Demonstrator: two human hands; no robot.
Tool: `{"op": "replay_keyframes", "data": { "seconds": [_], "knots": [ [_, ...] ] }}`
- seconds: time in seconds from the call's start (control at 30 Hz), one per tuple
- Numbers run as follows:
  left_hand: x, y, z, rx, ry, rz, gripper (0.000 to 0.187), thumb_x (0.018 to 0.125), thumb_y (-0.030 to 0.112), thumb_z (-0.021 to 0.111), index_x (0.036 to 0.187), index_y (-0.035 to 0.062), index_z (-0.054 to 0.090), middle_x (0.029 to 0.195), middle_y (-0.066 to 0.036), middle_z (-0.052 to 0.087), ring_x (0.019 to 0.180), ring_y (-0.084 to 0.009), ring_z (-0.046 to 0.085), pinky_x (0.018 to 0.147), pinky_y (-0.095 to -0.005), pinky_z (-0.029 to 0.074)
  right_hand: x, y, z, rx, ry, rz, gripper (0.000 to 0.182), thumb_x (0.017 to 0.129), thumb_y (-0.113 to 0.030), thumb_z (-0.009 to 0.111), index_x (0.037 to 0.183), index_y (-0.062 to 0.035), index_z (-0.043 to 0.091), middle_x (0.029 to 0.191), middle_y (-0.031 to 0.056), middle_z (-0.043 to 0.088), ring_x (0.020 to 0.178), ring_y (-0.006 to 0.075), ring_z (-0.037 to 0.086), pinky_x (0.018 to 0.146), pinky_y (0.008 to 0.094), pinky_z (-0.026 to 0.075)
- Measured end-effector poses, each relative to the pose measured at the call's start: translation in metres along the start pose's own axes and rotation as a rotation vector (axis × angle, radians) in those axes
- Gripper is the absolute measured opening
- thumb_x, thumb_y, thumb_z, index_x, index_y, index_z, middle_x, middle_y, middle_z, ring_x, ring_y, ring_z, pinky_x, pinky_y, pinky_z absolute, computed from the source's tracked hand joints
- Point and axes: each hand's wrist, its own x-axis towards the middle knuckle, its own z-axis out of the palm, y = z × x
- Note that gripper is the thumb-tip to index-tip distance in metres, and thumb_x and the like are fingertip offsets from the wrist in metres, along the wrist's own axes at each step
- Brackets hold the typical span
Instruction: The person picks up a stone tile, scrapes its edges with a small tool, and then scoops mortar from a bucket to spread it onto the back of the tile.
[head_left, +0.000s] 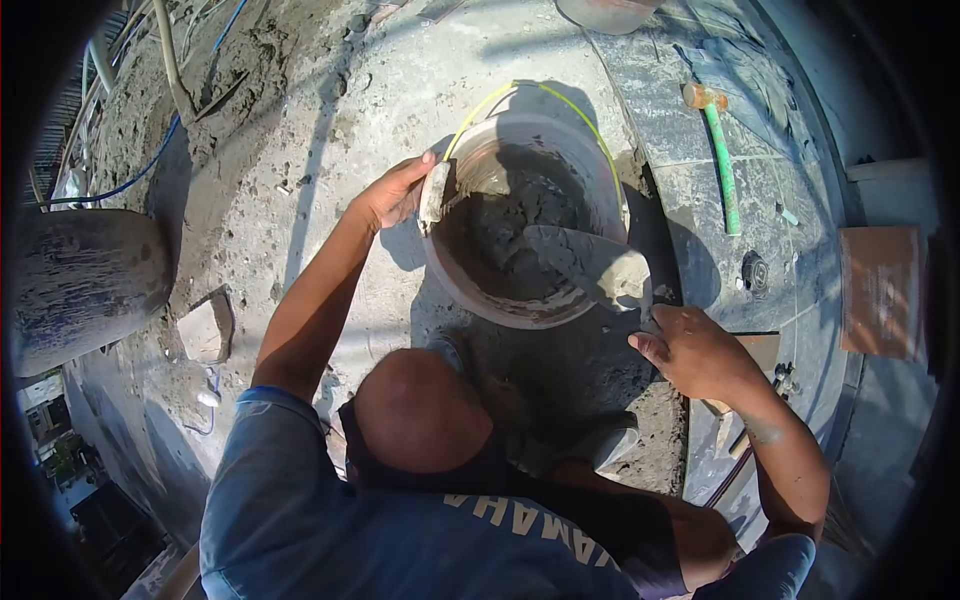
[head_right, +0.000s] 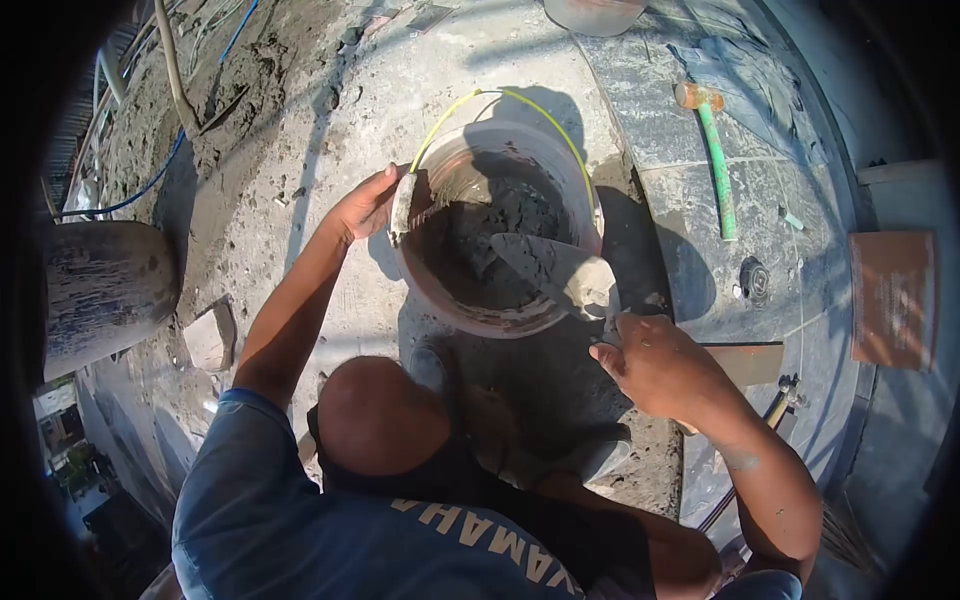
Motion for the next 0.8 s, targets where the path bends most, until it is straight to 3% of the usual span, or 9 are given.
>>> {"op": "replay_keyframes", "data": {
  "seconds": [0.07, 0.13, 0.23, 0.37, 0.43, 0.57, 0.63, 0.7, 0.8],
  "knots": [
    [0.006, -0.006, 0.034, -0.063, 0.013, -0.009, 0.066, 0.085, 0.042, 0.067, 0.134, 0.0005, 0.048, 0.131, -0.010, 0.053, 0.122, -0.0162, 0.045, 0.103, -0.0329, 0.036, 0.026, -0.008, 0.000, -0.106, 0.004, -0.069, 0.034, 0.094, -0.027, 0.052, 0.084, 0.0058, 0.055, 0.078, 0.0231, 0.060, 0.077, 0.0422, 0.061, 0.070, 0.0453, 0.050],
    [0.013, -0.003, 0.058, 0.019, -0.111, 0.149, 0.061, 0.081, 0.022, 0.070, 0.134, 0.0006, 0.049, 0.132, -0.012, 0.052, 0.125, -0.0175, 0.043, 0.104, -0.0336, 0.036, 0.045, -0.018, 0.002, -0.287, 0.081, -0.051, 0.027, 0.091, -0.019, 0.052, 0.084, 0.0057, 0.060, 0.080, 0.0214, 0.063, 0.077, 0.0390, 0.064, 0.070, 0.0429, 0.053],
    [0.002, 0.016, 0.110, 0.033, -0.265, 0.264, 0.061, 0.076, 0.008, 0.069, 0.133, -0.0001, 0.050, 0.135, -0.014, 0.050, 0.130, -0.0210, 0.041, 0.108, -0.0342, 0.031, 0.075, -0.012, 0.017, -0.395, 0.026, 0.064, 0.019, 0.086, -0.011, 0.053, 0.084, 0.0045, 0.064, 0.082, 0.0200, 0.065, 0.079, 0.0368, 0.066, 0.070, 0.0424, 0.054],
    [0.002, 0.009, 0.139, 0.366, -0.266, 0.490, 0.062, 0.075, 0.004, 0.069, 0.134, -0.0013, 0.048, 0.138, -0.016, 0.047, 0.134, -0.0235, 0.036, 0.112, -0.0352, 0.024, 0.095, 0.015, 0.067, -0.276, -0.170, 0.065, 0.018, 0.082, -0.013, 0.056, 0.081, 0.0028, 0.065, 0.083, 0.0213, 0.064, 0.078, 0.0377, 0.065, 0.071, 0.0456, 0.052],
    [0.004, 0.003, 0.142, 0.422, -0.272, 0.568, 0.064, 0.075, 0.010, 0.071, 0.134, 0.0018, 0.049, 0.137, -0.019, 0.048, 0.136, -0.0266, 0.034, 0.113, -0.0358, 0.022, 0.093, 0.012, 0.088, -0.245, -0.216, -0.137, 0.020, 0.079, -0.015, 0.058, 0.079, 0.0026, 0.067, 0.082, 0.0232, 0.064, 0.077, 0.0362, 0.065, 0.072, 0.0454, 0.052],
    [0.004, 0.001, 0.142, 0.290, -0.245, 0.453, 0.063, 0.075, 0.007, 0.070, 0.134, 0.0011, 0.049, 0.139, -0.018, 0.046, 0.137, -0.0266, 0.032, 0.113, -0.0352, 0.020, 0.087, -0.009, 0.096, -0.179, -0.214, -0.255, 0.022, 0.082, -0.015, 0.056, 0.079, 0.0041, 0.066, 0.080, 0.0251, 0.063, 0.077, 0.0358, 0.065, 0.072, 0.0466, 0.051],
    [0.006, -0.002, 0.139, 0.135, -0.243, 0.426, 0.063, 0.075, -0.002, 0.067, 0.135, -0.0032, 0.047, 0.143, -0.016, 0.043, 0.136, -0.0207, 0.034, 0.112, -0.0333, 0.022, 0.088, -0.010, 0.101, 0.169, -0.137, -0.025, 0.027, 0.087, -0.019, 0.057, 0.079, 0.0060, 0.064, 0.079, 0.0234, 0.065, 0.076, 0.0340, 0.067, 0.064, 0.0440, 0.052],
    [0.007, 0.000, 0.136, 0.207, -0.189, 0.459, 0.061, 0.075, -0.001, 0.066, 0.133, -0.0063, 0.047, 0.135, -0.013, 0.051, 0.125, -0.0179, 0.045, 0.108, -0.0313, 0.029, 0.082, -0.019, 0.096, 0.376, -0.181, 0.062, 0.029, 0.088, -0.022, 0.058, 0.079, 0.0055, 0.062, 0.076, 0.0204, 0.064, 0.070, 0.0289, 0.066, 0.060, 0.0405, 0.051],
    [0.006, 0.013, 0.127, 0.120, -0.088, 0.296, 0.057, 0.078, 0.007, 0.066, 0.131, -0.0035, 0.050, 0.111, -0.007, 0.063, 0.098, -0.0129, 0.056, 0.091, -0.0276, 0.043, 0.068, -0.011, 0.106, 0.831, -0.231, 0.147, 0.032, 0.091, -0.027, 0.059, 0.080, 0.0033, 0.058, 0.070, 0.0128, 0.061, 0.060, 0.0187, 0.062, 0.054, 0.0332, 0.048]
  ]
}}
